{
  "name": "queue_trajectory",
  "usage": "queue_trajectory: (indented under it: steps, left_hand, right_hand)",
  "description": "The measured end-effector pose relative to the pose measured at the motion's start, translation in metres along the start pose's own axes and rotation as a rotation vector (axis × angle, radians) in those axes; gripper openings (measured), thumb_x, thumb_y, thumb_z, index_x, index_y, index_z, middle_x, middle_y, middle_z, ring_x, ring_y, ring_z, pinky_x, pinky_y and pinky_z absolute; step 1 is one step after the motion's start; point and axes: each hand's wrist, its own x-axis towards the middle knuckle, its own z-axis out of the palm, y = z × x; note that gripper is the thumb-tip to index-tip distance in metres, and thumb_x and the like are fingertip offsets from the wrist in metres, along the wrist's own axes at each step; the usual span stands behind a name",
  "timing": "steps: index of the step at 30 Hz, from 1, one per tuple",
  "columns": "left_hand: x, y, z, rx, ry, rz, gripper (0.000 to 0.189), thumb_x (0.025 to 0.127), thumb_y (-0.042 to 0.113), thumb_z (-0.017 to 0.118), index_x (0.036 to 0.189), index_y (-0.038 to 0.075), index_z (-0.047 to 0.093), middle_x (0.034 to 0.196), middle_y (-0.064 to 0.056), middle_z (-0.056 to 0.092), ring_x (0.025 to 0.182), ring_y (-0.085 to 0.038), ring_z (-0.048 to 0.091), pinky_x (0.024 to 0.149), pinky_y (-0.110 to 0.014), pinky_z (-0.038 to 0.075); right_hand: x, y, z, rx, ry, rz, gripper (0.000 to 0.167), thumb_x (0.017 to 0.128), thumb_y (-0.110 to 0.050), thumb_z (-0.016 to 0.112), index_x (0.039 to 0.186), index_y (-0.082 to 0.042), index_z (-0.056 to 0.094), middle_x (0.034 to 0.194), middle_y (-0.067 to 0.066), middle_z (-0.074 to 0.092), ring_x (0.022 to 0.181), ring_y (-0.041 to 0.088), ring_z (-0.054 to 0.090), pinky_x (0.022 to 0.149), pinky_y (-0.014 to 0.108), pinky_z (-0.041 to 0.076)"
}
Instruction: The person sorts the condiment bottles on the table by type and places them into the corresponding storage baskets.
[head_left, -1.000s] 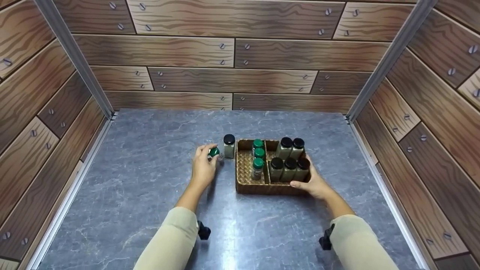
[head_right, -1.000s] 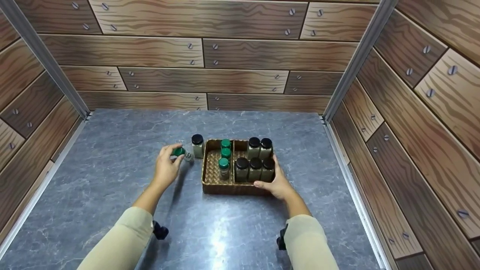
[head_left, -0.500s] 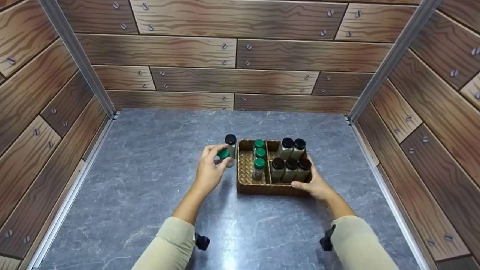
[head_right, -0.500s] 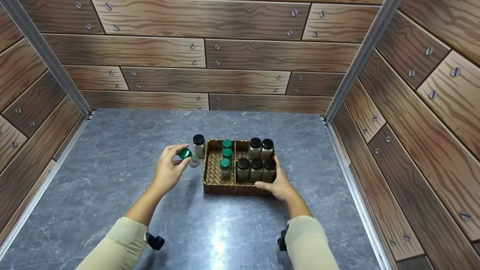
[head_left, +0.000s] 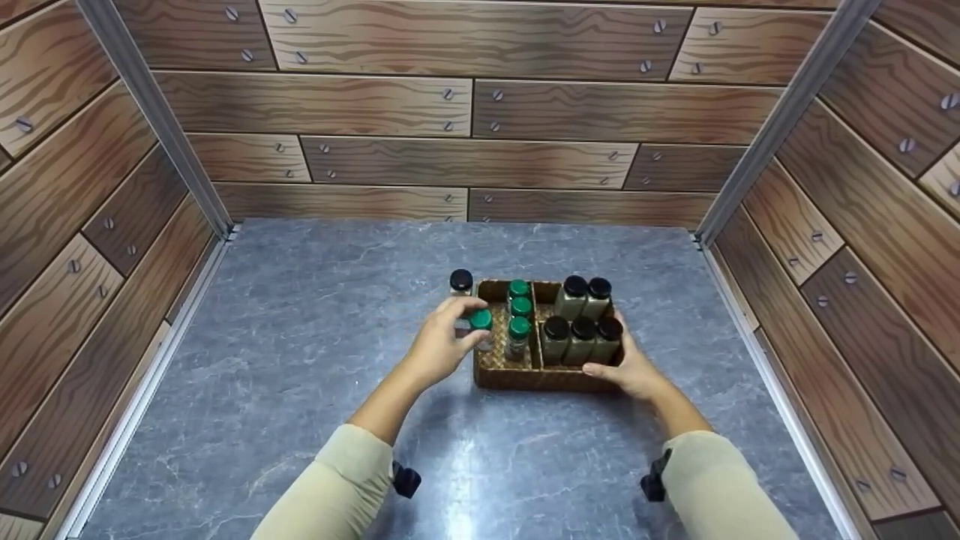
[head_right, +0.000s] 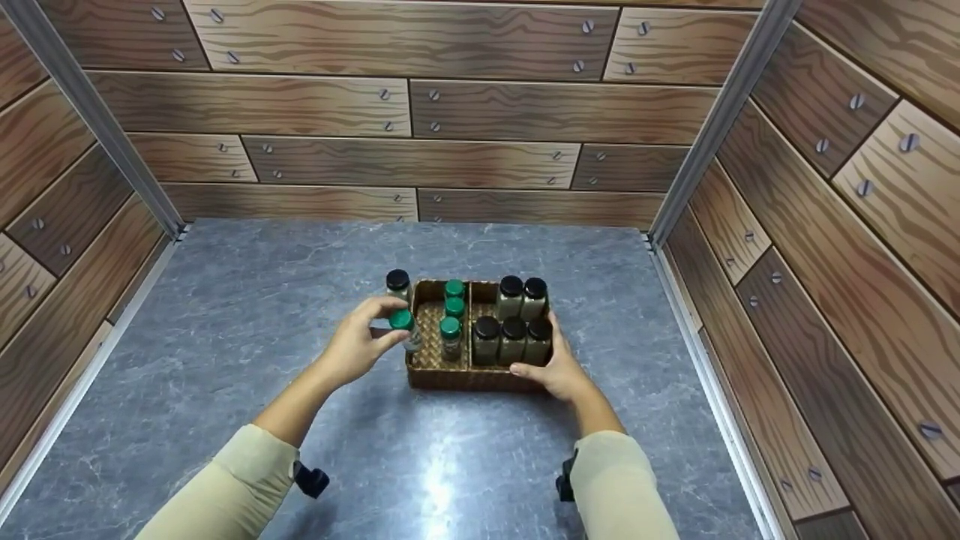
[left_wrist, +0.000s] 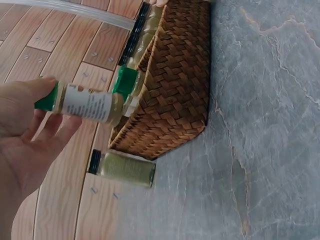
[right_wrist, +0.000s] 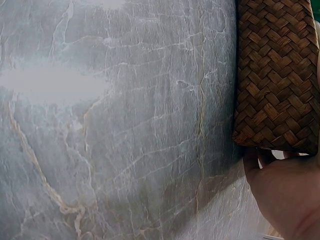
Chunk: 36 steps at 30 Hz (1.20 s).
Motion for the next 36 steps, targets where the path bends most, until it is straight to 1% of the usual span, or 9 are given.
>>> queue_trajectory:
  steps: [6, 11, 14, 18, 20, 23, 27, 30, 36]
  left_hand:
    - [0.006, 0.002, 0.010, 0.109, -0.097, 0.039, 0.039, 0.100, 0.014, 0.079, 0.136, 0.010, 0.066, 0.139, -0.012, 0.062, 0.118, -0.025, 0.068, 0.099, -0.035, 0.063]
    - [0.012, 0.007, 0.019, 0.192, -0.221, 0.037, 0.044, 0.104, 0.017, 0.075, 0.146, 0.016, 0.062, 0.142, -0.008, 0.058, 0.118, -0.023, 0.069, 0.101, -0.036, 0.062]
    - [0.016, 0.009, 0.024, 0.255, -0.302, 0.043, 0.046, 0.106, 0.016, 0.072, 0.151, 0.021, 0.061, 0.144, -0.006, 0.056, 0.109, -0.018, 0.067, 0.096, -0.033, 0.061]
    - [0.021, 0.010, 0.029, 0.310, -0.366, 0.060, 0.041, 0.107, 0.015, 0.069, 0.148, 0.021, 0.064, 0.147, -0.006, 0.053, 0.096, -0.015, 0.059, 0.090, -0.032, 0.055]
    - [0.023, 0.009, 0.033, 0.319, -0.376, 0.068, 0.039, 0.107, 0.013, 0.068, 0.145, 0.019, 0.065, 0.148, -0.006, 0.052, 0.098, -0.015, 0.058, 0.091, -0.032, 0.054]
    - [0.025, 0.005, 0.039, 0.326, -0.373, 0.094, 0.037, 0.106, 0.012, 0.069, 0.142, 0.015, 0.067, 0.149, -0.006, 0.053, 0.107, -0.018, 0.061, 0.097, -0.033, 0.056]
    - [0.024, -0.002, 0.048, 0.360, -0.361, 0.146, 0.037, 0.104, 0.012, 0.072, 0.140, 0.014, 0.068, 0.147, -0.006, 0.056, 0.126, -0.023, 0.064, 0.112, -0.037, 0.056]
    - [0.023, -0.006, 0.053, 0.385, -0.354, 0.192, 0.037, 0.103, 0.012, 0.074, 0.140, 0.012, 0.068, 0.145, -0.007, 0.059, 0.135, -0.026, 0.063, 0.118, -0.039, 0.054]
    - [0.023, -0.012, 0.063, 0.397, -0.330, 0.262, 0.035, 0.102, 0.007, 0.073, 0.137, 0.008, 0.071, 0.142, -0.010, 0.061, 0.136, -0.029, 0.064, 0.119, -0.039, 0.054]
  right_hand:
    - [-0.001, 0.000, 0.000, 0.001, -0.002, 0.003, 0.133, 0.087, -0.011, 0.089, 0.174, -0.011, -0.011, 0.182, 0.026, -0.002, 0.168, 0.050, 0.005, 0.137, 0.065, -0.001]
    - [0.000, 0.002, 0.000, -0.005, 0.007, -0.012, 0.132, 0.086, -0.009, 0.090, 0.174, -0.010, -0.008, 0.182, 0.027, -0.001, 0.168, 0.050, 0.006, 0.137, 0.065, 0.000]
    - [0.000, 0.002, 0.001, -0.011, 0.009, -0.013, 0.131, 0.086, -0.010, 0.090, 0.174, -0.011, -0.008, 0.182, 0.027, 0.000, 0.168, 0.050, 0.006, 0.137, 0.065, 0.001]
    - [0.000, 0.002, 0.001, -0.026, 0.014, -0.005, 0.132, 0.086, -0.012, 0.090, 0.174, -0.011, -0.009, 0.182, 0.027, 0.000, 0.167, 0.051, 0.006, 0.137, 0.066, 0.001]
    - [0.000, 0.002, 0.001, -0.028, 0.012, 0.000, 0.132, 0.087, -0.013, 0.090, 0.174, -0.012, -0.009, 0.182, 0.027, 0.000, 0.167, 0.051, 0.006, 0.137, 0.066, 0.001]
    - [0.000, 0.001, 0.001, -0.016, 0.009, 0.003, 0.132, 0.087, -0.013, 0.090, 0.174, -0.013, -0.009, 0.182, 0.026, 0.000, 0.167, 0.051, 0.007, 0.137, 0.066, 0.001]
    - [-0.001, 0.001, 0.001, -0.005, 0.005, -0.002, 0.131, 0.088, -0.012, 0.089, 0.174, -0.012, -0.010, 0.182, 0.027, 0.000, 0.167, 0.052, 0.008, 0.137, 0.066, 0.001]
    - [-0.001, 0.001, 0.001, -0.018, 0.002, 0.002, 0.131, 0.088, -0.013, 0.089, 0.174, -0.012, -0.010, 0.182, 0.027, -0.002, 0.167, 0.052, 0.007, 0.137, 0.066, 0.001]
    - [-0.002, -0.001, -0.001, -0.028, -0.004, 0.003, 0.134, 0.087, -0.015, 0.091, 0.174, -0.012, -0.011, 0.182, 0.027, -0.002, 0.168, 0.051, 0.004, 0.137, 0.066, -0.001]
